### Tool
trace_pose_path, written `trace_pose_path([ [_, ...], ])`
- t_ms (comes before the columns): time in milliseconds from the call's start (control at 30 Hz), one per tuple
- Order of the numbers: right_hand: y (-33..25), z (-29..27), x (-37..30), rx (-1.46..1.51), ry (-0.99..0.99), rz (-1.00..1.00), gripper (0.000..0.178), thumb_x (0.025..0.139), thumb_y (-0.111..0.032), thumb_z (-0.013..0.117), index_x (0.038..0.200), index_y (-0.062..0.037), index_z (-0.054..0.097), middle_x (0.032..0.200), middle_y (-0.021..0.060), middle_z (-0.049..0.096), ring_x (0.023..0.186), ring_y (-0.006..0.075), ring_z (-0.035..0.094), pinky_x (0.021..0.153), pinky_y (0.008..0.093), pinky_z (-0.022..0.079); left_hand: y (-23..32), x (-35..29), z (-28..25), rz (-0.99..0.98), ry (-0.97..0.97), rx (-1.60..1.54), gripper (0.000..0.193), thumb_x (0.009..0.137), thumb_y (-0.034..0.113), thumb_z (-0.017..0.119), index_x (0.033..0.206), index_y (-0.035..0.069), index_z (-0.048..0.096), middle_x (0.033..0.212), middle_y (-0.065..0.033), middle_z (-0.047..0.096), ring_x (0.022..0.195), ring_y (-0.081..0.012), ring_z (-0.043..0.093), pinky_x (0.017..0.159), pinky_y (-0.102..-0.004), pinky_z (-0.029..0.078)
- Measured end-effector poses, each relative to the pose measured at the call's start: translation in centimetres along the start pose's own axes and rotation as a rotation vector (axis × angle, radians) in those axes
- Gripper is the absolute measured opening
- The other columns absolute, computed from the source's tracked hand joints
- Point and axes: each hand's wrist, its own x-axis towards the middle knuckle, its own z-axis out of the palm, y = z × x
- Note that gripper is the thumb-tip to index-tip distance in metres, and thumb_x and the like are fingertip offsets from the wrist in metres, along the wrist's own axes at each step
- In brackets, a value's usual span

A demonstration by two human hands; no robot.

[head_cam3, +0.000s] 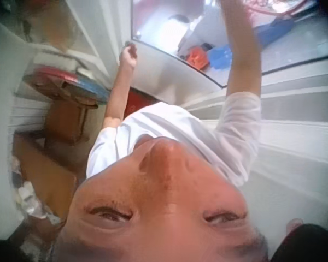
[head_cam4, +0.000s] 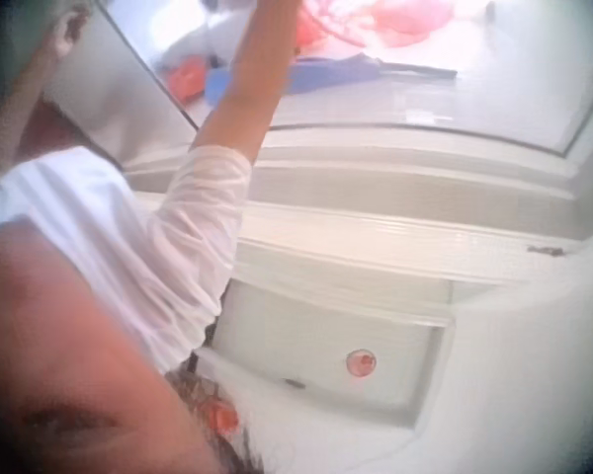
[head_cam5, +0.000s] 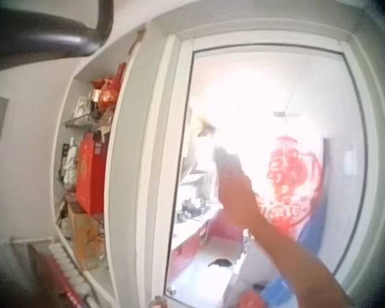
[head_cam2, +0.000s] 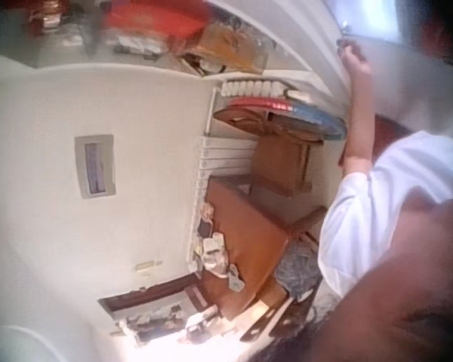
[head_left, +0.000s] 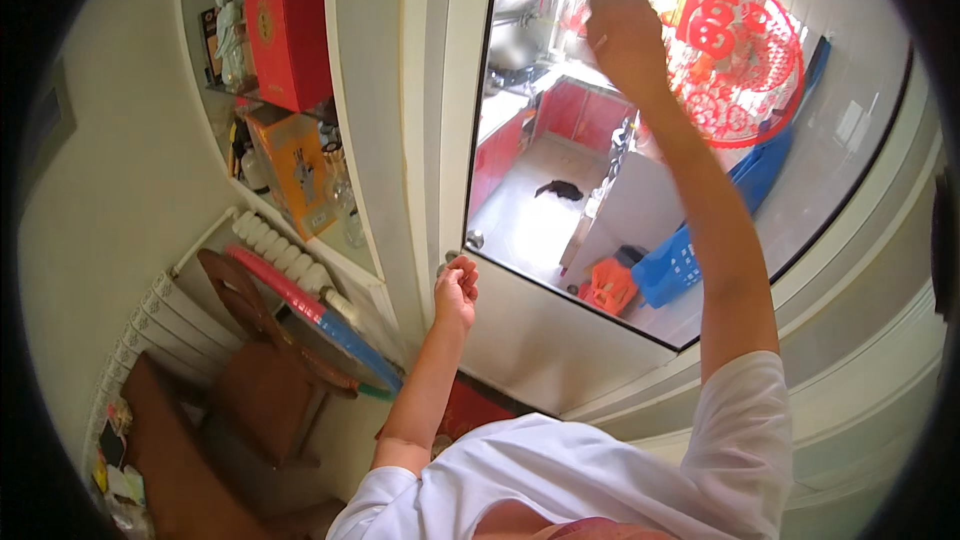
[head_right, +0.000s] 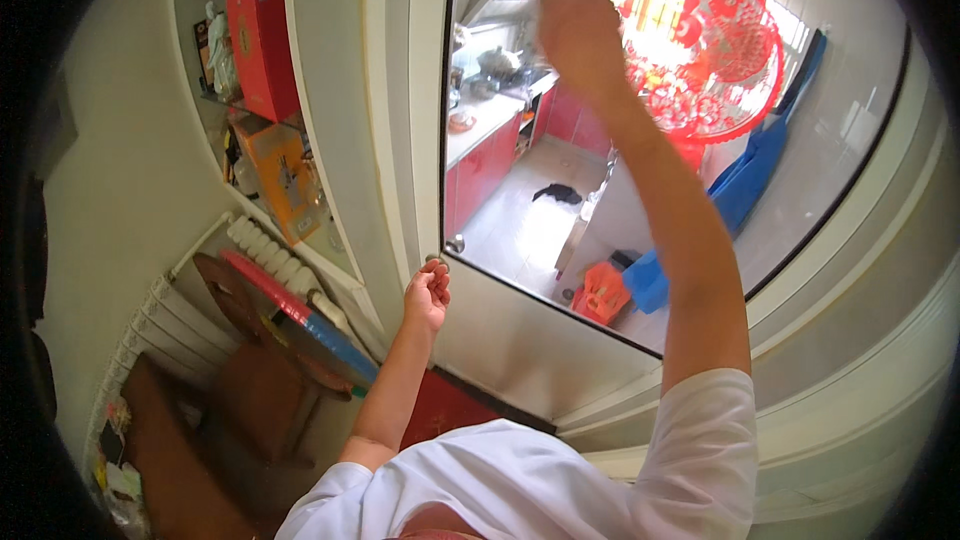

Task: The person wipes a wooden table and a chair with a cloth, then moves to a white door and wipes its surface, handle, and frame. The person also wipes a glass panel on the door. The cleaning is done methodically, covering different sections of the surfaces.

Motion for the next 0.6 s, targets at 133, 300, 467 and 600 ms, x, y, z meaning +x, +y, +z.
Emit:
trace_pose_path([
  [133, -4.7, 2.5, -5.1, 0.139, -0.342, -0.580, 0.043, 0.081, -0.007, 0.061, 0.123, -0.0015, 0.059, 0.133, 0.0167, 0.055, 0.123, 0.0296, 0.052, 0.105, 0.0422, 0.042, 2.3, -0.9, 6.4, 0.315, -0.165, 0.246, 0.026, 0.092, 0.005, 0.047, 0.109, 0.014, 0.065, 0.096, 0.0021, 0.069, 0.087, -0.0089, 0.063, 0.073, -0.0253, 0.046],
  [300, 5.4, 0.4, 8.2, -0.277, -0.106, -0.222, 0.041, 0.083, -0.009, 0.059, 0.124, -0.0029, 0.058, 0.129, 0.0128, 0.055, 0.108, 0.0300, 0.056, 0.093, 0.0423, 0.045, 7.3, -1.9, 14.8, 1.361, -0.450, 0.798, 0.033, 0.087, -0.001, 0.054, 0.118, 0.006, 0.062, 0.118, -0.0095, 0.062, 0.113, -0.0240, 0.058, 0.101, -0.0371, 0.043],
  [467, 17.0, -12.6, 12.9, -0.803, 0.453, 0.037, 0.049, 0.082, -0.008, 0.057, 0.129, 0.0043, 0.053, 0.123, 0.0251, 0.057, 0.115, 0.0427, 0.052, 0.105, 0.0484, 0.041, 11.9, -6.4, 22.0, 1.860, -0.477, 1.053, 0.045, 0.085, 0.004, 0.060, 0.129, 0.007, 0.060, 0.139, -0.0192, 0.051, 0.130, -0.0395, 0.046, 0.109, -0.0488, 0.036],
  [600, 17.6, -6.3, 12.5, -0.640, 0.283, -0.021, 0.034, 0.087, -0.011, 0.059, 0.120, -0.0033, 0.059, 0.110, 0.0167, 0.059, 0.102, 0.0343, 0.056, 0.086, 0.0444, 0.047, 12.7, -6.3, 28.1, 2.028, -0.448, 1.017, 0.055, 0.088, 0.014, 0.061, 0.141, 0.005, 0.050, 0.152, -0.0231, 0.036, 0.142, -0.0445, 0.030, 0.113, -0.0546, 0.029],
])
